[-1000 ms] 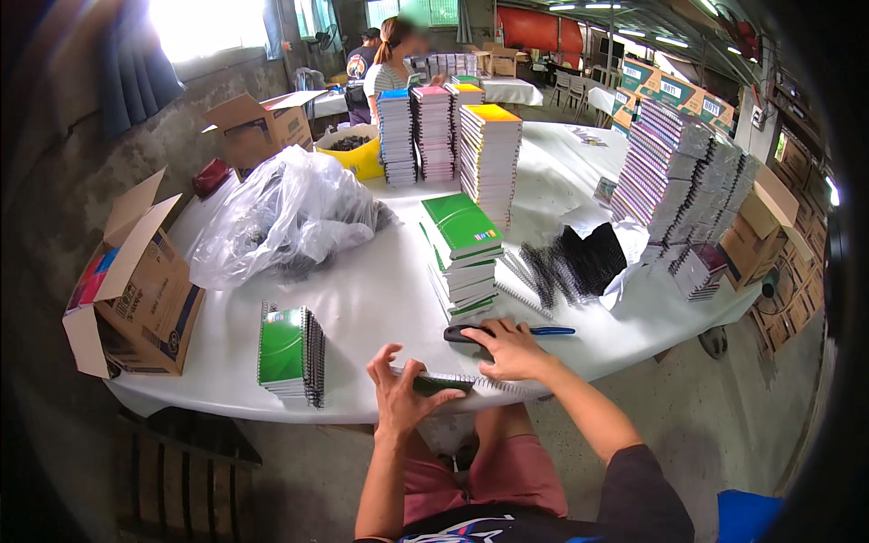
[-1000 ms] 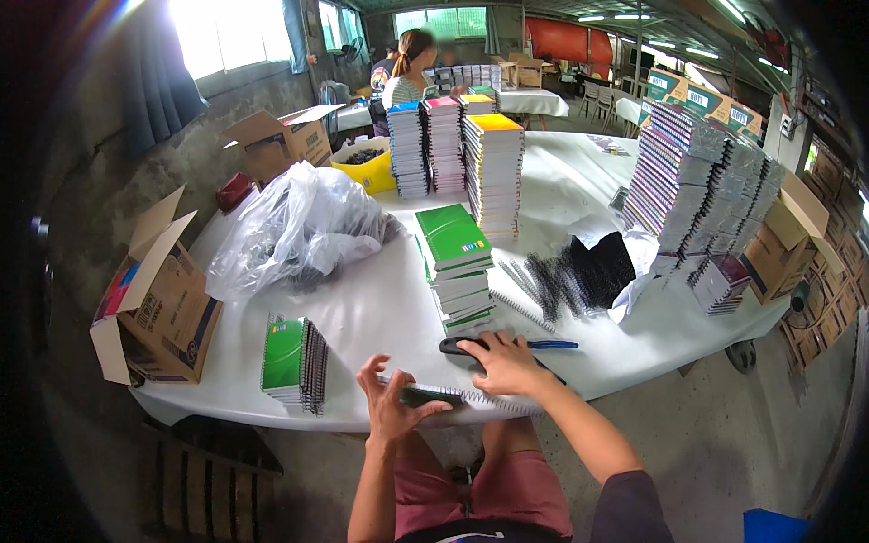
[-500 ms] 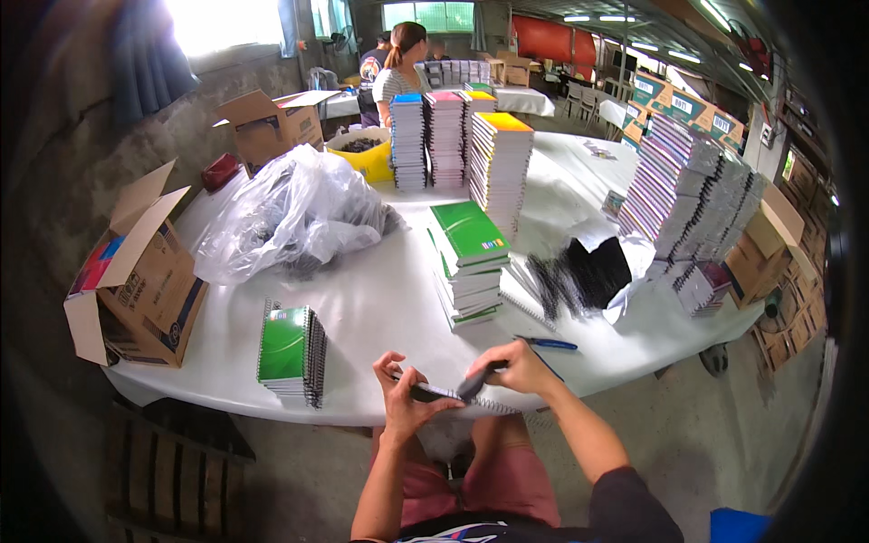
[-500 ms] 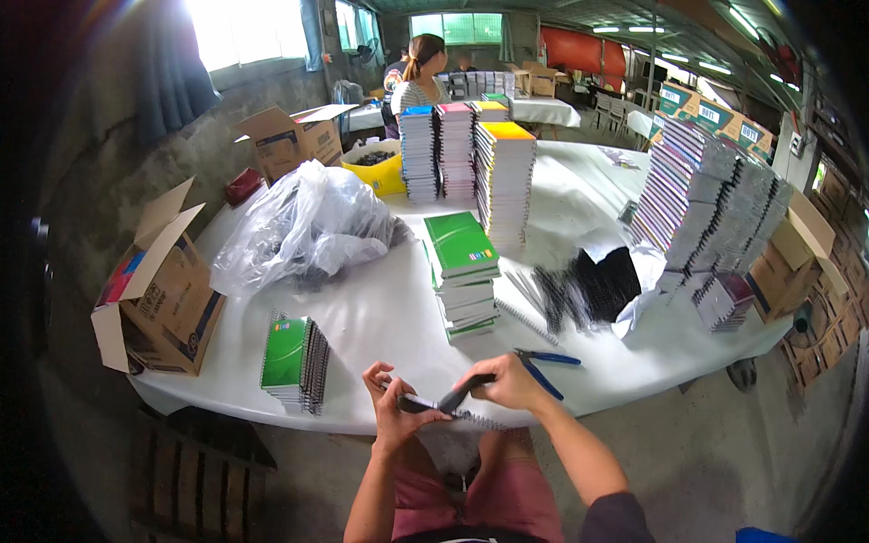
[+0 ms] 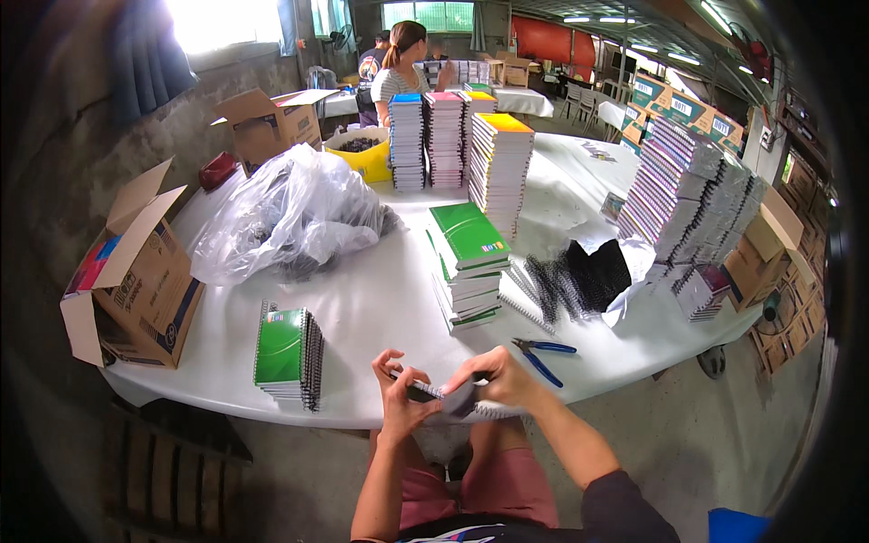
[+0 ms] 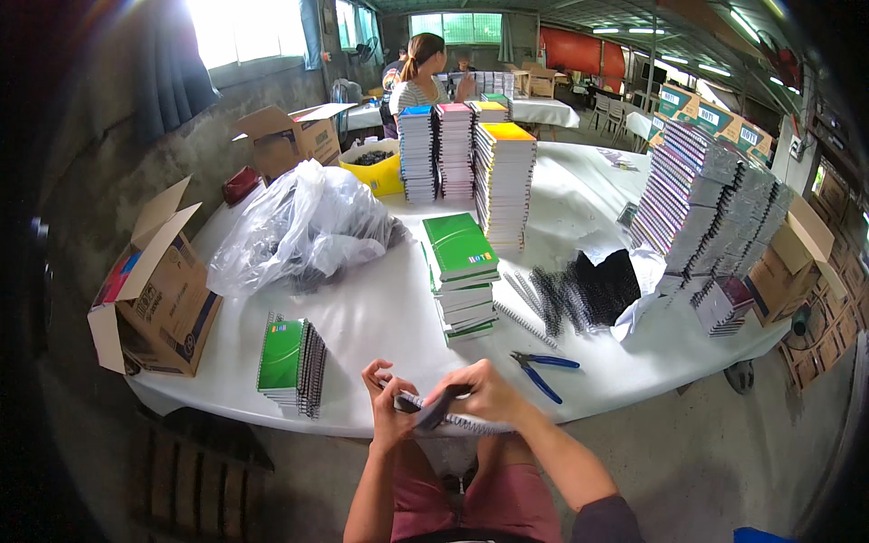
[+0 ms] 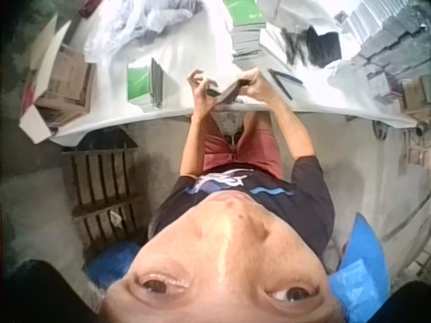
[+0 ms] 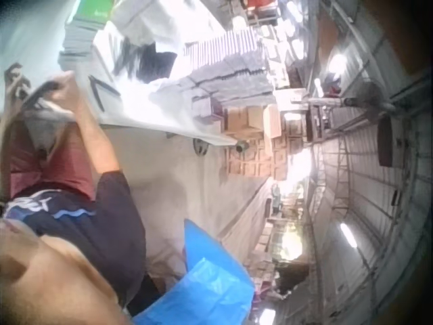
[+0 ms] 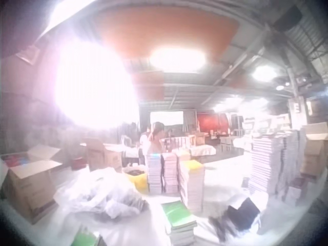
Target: The person threads a spiral binding into a green notebook, trims and crimps the ends using a pair of pliers, and then stacks the completed notebook onto a pile on the table.
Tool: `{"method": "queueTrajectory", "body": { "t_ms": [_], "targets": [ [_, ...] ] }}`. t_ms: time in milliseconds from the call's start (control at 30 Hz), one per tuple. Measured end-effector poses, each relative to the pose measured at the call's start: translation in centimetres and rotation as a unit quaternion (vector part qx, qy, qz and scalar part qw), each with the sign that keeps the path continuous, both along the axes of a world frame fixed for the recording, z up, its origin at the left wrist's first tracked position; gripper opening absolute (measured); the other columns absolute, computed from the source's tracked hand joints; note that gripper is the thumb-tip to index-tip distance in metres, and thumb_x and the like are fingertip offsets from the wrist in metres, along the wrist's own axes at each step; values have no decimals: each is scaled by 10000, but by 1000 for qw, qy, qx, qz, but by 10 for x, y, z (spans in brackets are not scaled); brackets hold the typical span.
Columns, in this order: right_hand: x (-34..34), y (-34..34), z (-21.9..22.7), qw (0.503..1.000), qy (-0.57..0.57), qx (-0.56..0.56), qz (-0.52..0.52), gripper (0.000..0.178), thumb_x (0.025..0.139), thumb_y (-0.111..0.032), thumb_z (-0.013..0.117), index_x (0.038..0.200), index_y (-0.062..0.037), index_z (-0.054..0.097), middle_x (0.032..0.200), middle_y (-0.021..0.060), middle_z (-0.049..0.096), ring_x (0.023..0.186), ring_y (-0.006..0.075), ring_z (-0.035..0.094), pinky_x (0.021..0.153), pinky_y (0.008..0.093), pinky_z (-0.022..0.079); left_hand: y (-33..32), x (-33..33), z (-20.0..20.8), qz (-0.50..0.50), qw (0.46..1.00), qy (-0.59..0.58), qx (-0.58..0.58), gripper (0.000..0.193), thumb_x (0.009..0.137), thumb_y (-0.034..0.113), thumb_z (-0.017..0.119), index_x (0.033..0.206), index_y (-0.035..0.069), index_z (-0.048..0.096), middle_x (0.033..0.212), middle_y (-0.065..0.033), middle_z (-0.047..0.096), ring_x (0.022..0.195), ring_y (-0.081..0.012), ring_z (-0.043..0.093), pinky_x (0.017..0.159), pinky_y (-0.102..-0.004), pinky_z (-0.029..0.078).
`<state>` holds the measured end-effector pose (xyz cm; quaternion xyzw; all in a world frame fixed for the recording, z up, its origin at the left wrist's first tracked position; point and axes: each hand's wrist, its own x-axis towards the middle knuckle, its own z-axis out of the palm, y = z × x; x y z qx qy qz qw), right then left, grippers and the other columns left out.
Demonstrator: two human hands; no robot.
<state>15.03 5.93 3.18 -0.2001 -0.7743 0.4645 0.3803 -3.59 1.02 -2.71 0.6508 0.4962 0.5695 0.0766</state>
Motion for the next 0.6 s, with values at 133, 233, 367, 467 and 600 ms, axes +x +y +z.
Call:
{"method": "queueTrajectory", "body": {
  "t_ms": [133,233,367,467,600],
  "targets": [
    [12,16,-14,965,-173,38,-195,226,653,10,659,859,-64,717,725,118,671,621,136,625,587,261,470,4,6,2,-7,1000,-22,0,789,348,318,939,999,112,545,1199,-102,303,921,-232,413,756,-357,416],
    [-11,-5,12,999,12,-29,4,206,667,-19,659,863,-56,711,744,135,673,595,106,598,573,265,468,9,-1,-14,-3,989,-134,-56,978,344,341,941,1147,96,440,1193,-103,301,842,-188,422,733,-320,411],
    [-5,19,-4,963,-202,23,-174,250,664,-46,667,910,-59,708,743,141,672,613,152,624,614,265,480,13,4,-11,-71,970,-231,-17,959,345,288,958,1004,68,297,1115,-74,343,725,-124,377,654,-269,408],
    [-19,3,4,999,-23,39,-11,273,653,58,633,908,-10,703,792,136,694,694,91,628,639,251,502,13,-2,-9,-98,958,-239,-126,978,332,315,953,1016,72,297,1099,-60,350,725,-121,376,648,-261,410],
    [-13,20,-4,974,-185,13,-130,290,673,97,620,916,-33,711,800,128,694,715,90,632,651,251,501,12,-2,-8,-88,970,-195,-118,990,320,303,951,1032,87,298,1094,-51,340,779,-124,404,721,-268,420]
  ]
}}
